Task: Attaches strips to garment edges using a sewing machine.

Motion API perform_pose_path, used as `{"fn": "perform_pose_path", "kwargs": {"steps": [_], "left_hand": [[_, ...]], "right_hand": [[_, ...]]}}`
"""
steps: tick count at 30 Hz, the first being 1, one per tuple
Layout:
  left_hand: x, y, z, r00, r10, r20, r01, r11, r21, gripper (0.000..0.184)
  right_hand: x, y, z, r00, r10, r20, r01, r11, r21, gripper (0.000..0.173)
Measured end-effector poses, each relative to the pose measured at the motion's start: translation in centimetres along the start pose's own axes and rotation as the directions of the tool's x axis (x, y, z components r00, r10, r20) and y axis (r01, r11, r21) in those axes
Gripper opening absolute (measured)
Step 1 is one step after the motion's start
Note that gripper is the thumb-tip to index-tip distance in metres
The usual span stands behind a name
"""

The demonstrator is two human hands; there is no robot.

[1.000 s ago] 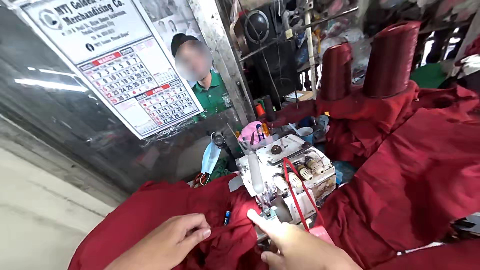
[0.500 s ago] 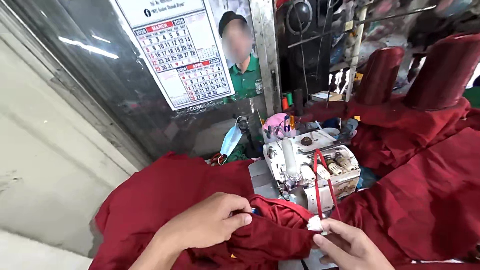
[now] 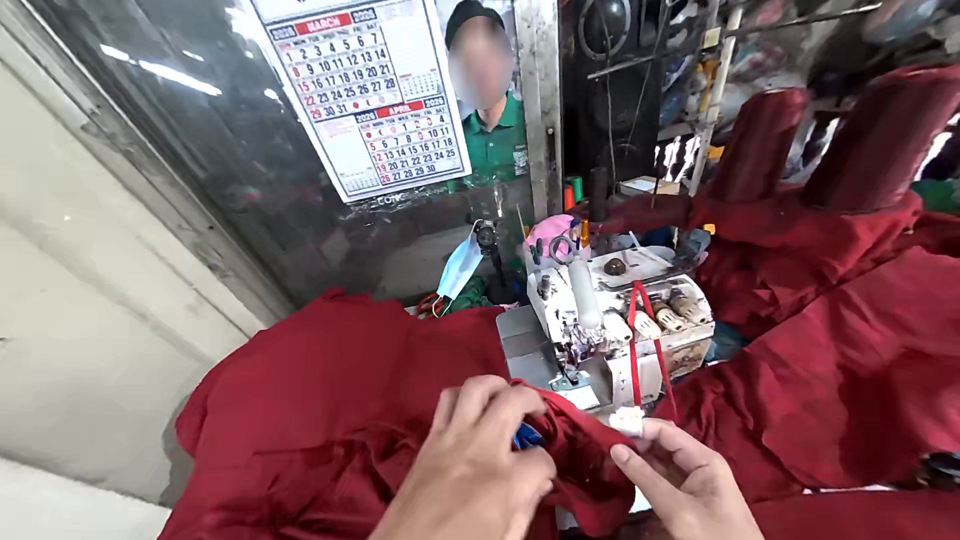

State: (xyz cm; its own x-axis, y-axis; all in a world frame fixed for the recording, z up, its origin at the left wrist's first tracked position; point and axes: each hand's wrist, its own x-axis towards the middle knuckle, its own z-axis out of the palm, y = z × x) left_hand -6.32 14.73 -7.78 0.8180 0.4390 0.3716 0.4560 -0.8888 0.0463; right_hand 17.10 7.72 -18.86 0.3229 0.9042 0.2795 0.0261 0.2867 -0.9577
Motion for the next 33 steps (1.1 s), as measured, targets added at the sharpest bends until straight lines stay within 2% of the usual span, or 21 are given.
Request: {"fn": "perform_pose_path", "kwargs": {"steps": [2, 4, 7, 9, 11, 14, 17, 22, 28, 33], "left_hand": [[0.8, 1.6, 1.1, 0.998, 0.056, 0.012, -0.054, 0.993, -0.107, 0.022], [1.0, 0.9, 4.6, 0.998, 0.068, -0.005, -0.067, 0.970, -0.235, 0.023], [0.6, 0.1, 6.6, 0.997, -0.024, 0.078, 0.050, 0.932, -0.359, 0.023], [0.9, 0.4, 6.6, 0.988, -0.025, 0.152, 0.087, 0.906, -0.415, 0.040], [1.4, 0.6, 7.2, 0.983, 0.009, 0.186, 0.066, 0.917, -0.394, 0.043], [1.1, 0.2, 8.5, 0.991, 0.020, 0.136, 0.026, 0.943, -0.331, 0.026], [0.0, 0.1, 8.4, 0.994, -0.013, 0.112, 0.050, 0.940, -0.337, 0.021], [-1.4, 0.5, 8.8, 0.997, -0.061, 0.043, 0.073, 0.922, -0.382, 0.022], [-1.8, 0.8, 9.7, 0.998, -0.058, -0.024, 0.043, 0.911, -0.411, 0.026], [-2.7, 1.0, 10.5, 0.988, -0.078, -0.137, 0.014, 0.907, -0.420, 0.019]], "right_hand": [[-0.3, 0.7, 0.4, 0.995, -0.100, 0.013, 0.101, 0.991, -0.089, 0.017], [-0.8, 1.6, 0.3, 0.974, -0.224, 0.027, 0.224, 0.955, -0.196, 0.014], [-1.8, 2.3, -0.8, 0.940, -0.336, 0.060, 0.338, 0.891, -0.302, 0.010], [-2.4, 2.6, -1.4, 0.933, -0.354, 0.058, 0.354, 0.885, -0.302, 0.009], [-2.5, 3.0, -1.4, 0.924, -0.378, 0.056, 0.377, 0.880, -0.290, 0.006], [-2.4, 3.2, -1.4, 0.915, -0.398, 0.059, 0.397, 0.867, -0.303, 0.006], [-2.8, 3.3, -1.7, 0.925, -0.375, 0.052, 0.374, 0.882, -0.287, 0.005], [-2.9, 3.8, -1.6, 0.914, -0.396, 0.082, 0.404, 0.880, -0.249, 0.007], [-3.4, 3.3, -1.5, 0.898, -0.425, 0.111, 0.438, 0.848, -0.298, 0.008], [-4.2, 2.8, -1.2, 0.885, -0.448, 0.128, 0.461, 0.806, -0.372, 0.008]]}}
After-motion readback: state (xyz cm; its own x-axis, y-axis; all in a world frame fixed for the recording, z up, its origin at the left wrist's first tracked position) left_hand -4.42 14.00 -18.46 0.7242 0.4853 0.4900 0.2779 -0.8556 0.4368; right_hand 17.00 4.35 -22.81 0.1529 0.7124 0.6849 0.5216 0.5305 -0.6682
